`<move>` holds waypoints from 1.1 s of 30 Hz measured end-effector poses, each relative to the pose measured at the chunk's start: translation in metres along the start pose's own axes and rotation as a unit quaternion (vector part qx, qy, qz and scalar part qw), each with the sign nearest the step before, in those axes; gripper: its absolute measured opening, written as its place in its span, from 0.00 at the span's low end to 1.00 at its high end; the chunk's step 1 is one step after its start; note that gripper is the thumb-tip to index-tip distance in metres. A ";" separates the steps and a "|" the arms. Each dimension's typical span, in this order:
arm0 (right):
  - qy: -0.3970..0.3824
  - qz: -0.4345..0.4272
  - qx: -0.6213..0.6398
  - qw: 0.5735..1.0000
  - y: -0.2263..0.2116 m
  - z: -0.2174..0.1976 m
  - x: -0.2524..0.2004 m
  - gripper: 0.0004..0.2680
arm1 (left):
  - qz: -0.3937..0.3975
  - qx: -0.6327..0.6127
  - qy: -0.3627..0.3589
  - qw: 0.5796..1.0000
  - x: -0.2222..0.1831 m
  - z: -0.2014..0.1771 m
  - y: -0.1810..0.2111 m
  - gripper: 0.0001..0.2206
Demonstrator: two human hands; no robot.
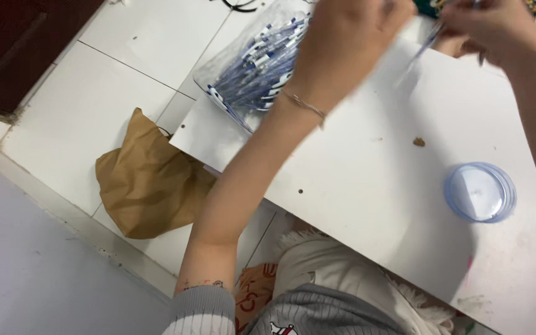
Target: The person assembles pens by inserting ink cartridges into pen barrels and snapping the parts together by hand.
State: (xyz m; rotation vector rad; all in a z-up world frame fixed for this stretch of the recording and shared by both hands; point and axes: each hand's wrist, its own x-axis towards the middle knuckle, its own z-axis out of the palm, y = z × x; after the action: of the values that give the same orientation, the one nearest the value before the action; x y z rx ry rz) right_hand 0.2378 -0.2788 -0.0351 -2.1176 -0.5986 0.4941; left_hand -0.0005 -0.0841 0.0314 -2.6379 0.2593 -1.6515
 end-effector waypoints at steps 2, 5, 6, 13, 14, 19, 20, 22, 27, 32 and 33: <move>-0.018 -0.013 -0.093 0.995 -0.013 0.014 -0.035 0.07 | -0.018 -0.054 -0.015 0.998 -0.007 0.012 0.034 0.07; -0.051 0.026 -0.207 0.977 -0.024 0.036 -0.064 0.17 | -0.183 -0.125 -0.120 0.968 -0.039 0.034 0.066 0.21; -0.058 0.058 -0.201 0.976 -0.030 0.043 -0.069 0.16 | -0.242 -0.131 -0.206 0.939 -0.049 0.039 0.070 0.15; -0.037 0.071 -0.133 0.988 -0.032 0.059 -0.090 0.12 | -0.295 0.174 -0.179 0.922 -0.108 0.091 0.099 0.15; -0.035 0.071 -0.132 0.988 -0.030 0.054 -0.094 0.12 | -0.293 0.173 -0.179 0.923 -0.113 0.090 0.102 0.15; 0.023 -0.033 -0.260 0.965 0.029 0.028 -0.104 0.12 | -0.291 0.139 -0.199 0.925 -0.120 0.076 0.115 0.18; 0.022 -0.032 -0.261 0.965 0.033 0.024 -0.121 0.12 | -0.292 0.138 -0.200 0.925 -0.119 0.075 0.116 0.18; 0.081 -0.204 -0.305 0.927 0.042 0.017 -0.156 0.10 | -0.277 0.147 -0.220 0.924 -0.120 0.072 0.119 0.29; 0.148 -0.212 -0.349 0.901 0.044 0.034 -0.257 0.16 | -0.299 0.168 -0.241 0.908 -0.120 0.078 0.121 0.39; 0.128 -0.257 -0.353 0.891 0.074 0.030 -0.290 0.20 | -0.305 0.128 -0.312 0.891 -0.107 0.041 0.113 0.45; 0.147 -0.270 -0.350 0.885 0.083 0.024 -0.291 0.17 | -0.304 0.037 -0.313 0.899 -0.094 0.009 0.108 0.41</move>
State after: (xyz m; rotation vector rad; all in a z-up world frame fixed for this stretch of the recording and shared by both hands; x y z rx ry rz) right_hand 0.0099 -0.4748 -0.0789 -2.4556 -1.2711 -0.4225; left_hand -0.0462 -0.1775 -0.0674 -3.1790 -0.6836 -0.7260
